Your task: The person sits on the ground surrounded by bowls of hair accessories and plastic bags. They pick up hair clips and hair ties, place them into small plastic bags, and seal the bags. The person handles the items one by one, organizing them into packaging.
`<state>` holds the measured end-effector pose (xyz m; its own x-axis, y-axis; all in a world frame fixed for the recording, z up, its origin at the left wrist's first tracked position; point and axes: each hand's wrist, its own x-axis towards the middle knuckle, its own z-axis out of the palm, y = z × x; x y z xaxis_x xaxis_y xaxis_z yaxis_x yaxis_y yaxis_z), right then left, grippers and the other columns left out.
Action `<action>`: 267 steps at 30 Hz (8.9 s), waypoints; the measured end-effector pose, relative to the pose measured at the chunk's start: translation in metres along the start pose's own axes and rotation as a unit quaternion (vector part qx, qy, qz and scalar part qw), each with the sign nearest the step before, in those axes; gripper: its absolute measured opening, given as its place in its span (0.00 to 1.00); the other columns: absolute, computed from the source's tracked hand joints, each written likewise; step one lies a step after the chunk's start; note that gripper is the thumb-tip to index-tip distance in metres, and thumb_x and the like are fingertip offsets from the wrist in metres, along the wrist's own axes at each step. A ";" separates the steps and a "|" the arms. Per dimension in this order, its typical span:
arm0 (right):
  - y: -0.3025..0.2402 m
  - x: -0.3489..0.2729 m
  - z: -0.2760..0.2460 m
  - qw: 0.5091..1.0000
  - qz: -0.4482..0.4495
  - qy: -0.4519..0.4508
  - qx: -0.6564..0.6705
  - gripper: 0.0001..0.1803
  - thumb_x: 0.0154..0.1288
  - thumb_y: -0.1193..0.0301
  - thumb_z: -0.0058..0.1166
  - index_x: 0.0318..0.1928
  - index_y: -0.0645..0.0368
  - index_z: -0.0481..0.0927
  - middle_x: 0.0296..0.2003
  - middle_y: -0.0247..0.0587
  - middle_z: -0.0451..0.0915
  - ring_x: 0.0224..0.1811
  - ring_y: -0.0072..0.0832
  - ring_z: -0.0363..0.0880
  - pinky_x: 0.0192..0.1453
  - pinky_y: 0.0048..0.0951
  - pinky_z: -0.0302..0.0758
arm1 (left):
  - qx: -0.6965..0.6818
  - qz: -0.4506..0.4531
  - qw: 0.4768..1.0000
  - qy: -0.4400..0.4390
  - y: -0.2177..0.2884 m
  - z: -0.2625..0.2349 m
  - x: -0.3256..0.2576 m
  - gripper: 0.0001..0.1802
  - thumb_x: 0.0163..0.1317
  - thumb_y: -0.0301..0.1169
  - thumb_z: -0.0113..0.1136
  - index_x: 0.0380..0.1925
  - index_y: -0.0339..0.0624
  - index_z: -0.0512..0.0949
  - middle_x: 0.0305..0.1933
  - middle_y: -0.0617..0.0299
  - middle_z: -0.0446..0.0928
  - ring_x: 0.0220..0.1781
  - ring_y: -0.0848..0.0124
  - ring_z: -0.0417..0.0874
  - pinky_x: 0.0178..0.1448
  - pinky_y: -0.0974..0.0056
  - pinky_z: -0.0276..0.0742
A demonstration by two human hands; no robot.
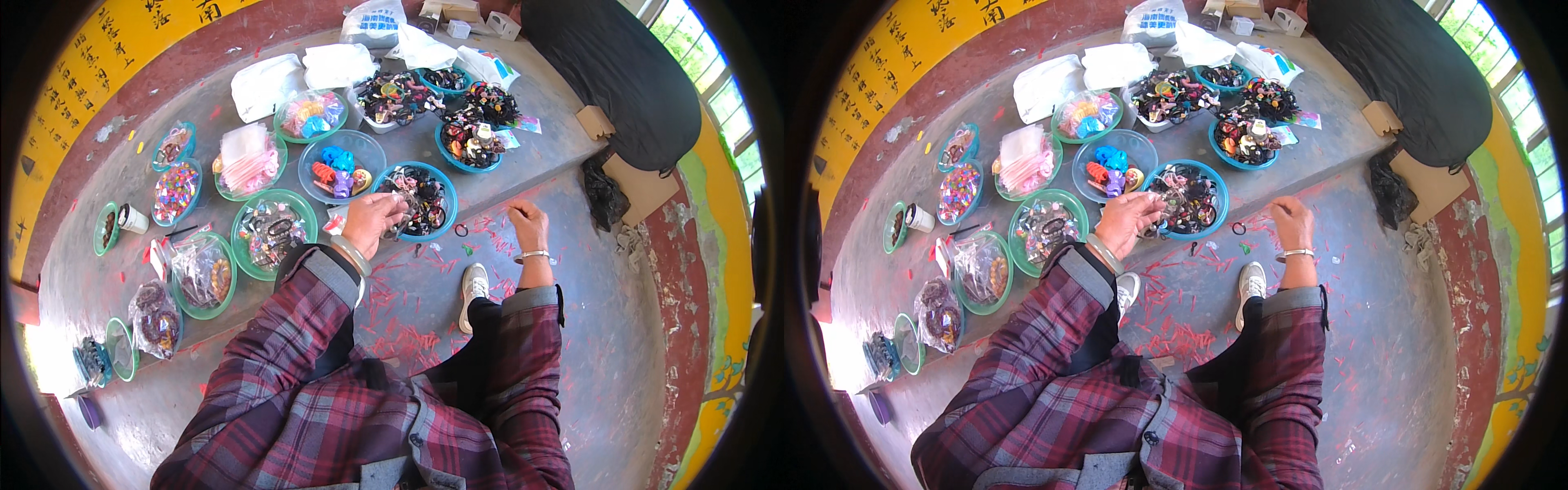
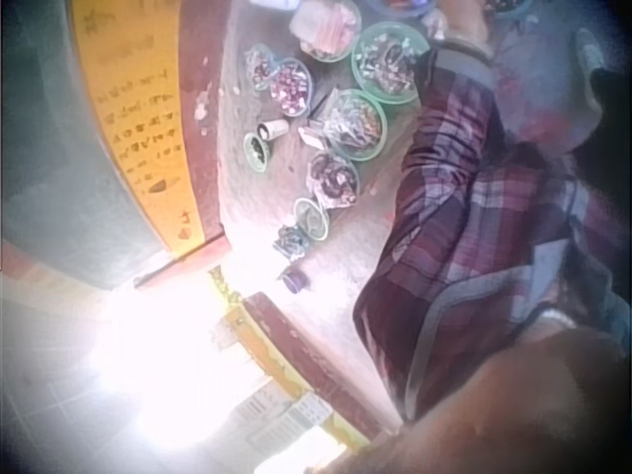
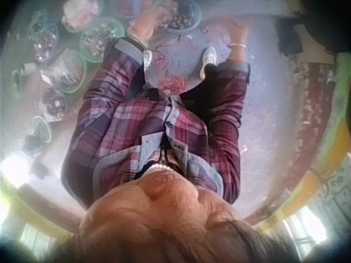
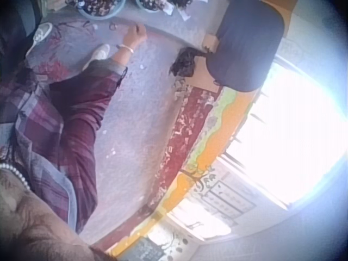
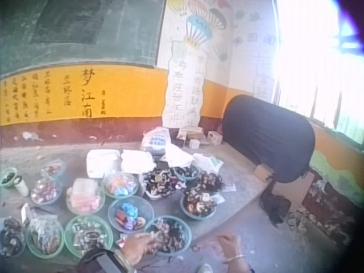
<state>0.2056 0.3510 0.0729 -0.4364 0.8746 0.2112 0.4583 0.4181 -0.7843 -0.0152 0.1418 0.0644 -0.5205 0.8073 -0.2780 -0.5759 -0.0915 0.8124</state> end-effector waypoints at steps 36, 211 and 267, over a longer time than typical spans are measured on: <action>0.052 -0.019 -0.066 0.885 0.216 -0.013 0.413 0.11 0.59 0.68 0.49 0.41 0.61 0.74 0.37 0.42 0.78 0.40 0.30 0.77 0.43 0.29 0.72 | -0.011 -0.022 0.998 -0.058 -0.006 0.014 -0.001 0.11 0.59 0.30 0.52 0.36 0.31 0.72 0.36 0.56 0.76 0.39 0.70 0.78 0.43 0.71 0.74; -0.046 -0.048 0.040 0.893 0.143 -0.083 0.419 0.08 0.59 0.72 0.50 0.35 0.63 0.78 0.24 0.35 0.77 0.24 0.21 0.73 0.29 0.20 0.69 | 0.143 0.066 0.986 -0.060 0.007 0.016 -0.017 0.10 0.55 0.33 0.57 0.30 0.37 0.79 0.24 0.66 0.76 0.23 0.81 0.73 0.23 0.75 0.70; -0.049 -0.061 0.059 0.901 0.207 -0.275 0.263 0.09 0.58 0.69 0.52 0.32 0.62 0.80 0.22 0.34 0.77 0.23 0.18 0.73 0.28 0.18 0.69 | 0.335 -0.083 0.783 0.517 -0.136 -0.130 0.064 0.16 0.42 0.35 0.61 0.28 0.33 0.76 0.34 0.42 0.77 0.39 0.51 0.79 0.42 0.55 0.73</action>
<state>0.1639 0.2628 0.0640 -0.6963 0.6142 -0.3713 0.3029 -0.2175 -0.9279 -0.0521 0.1303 -0.1308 -0.9054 -0.1596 -0.3933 -0.4096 0.5714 0.7111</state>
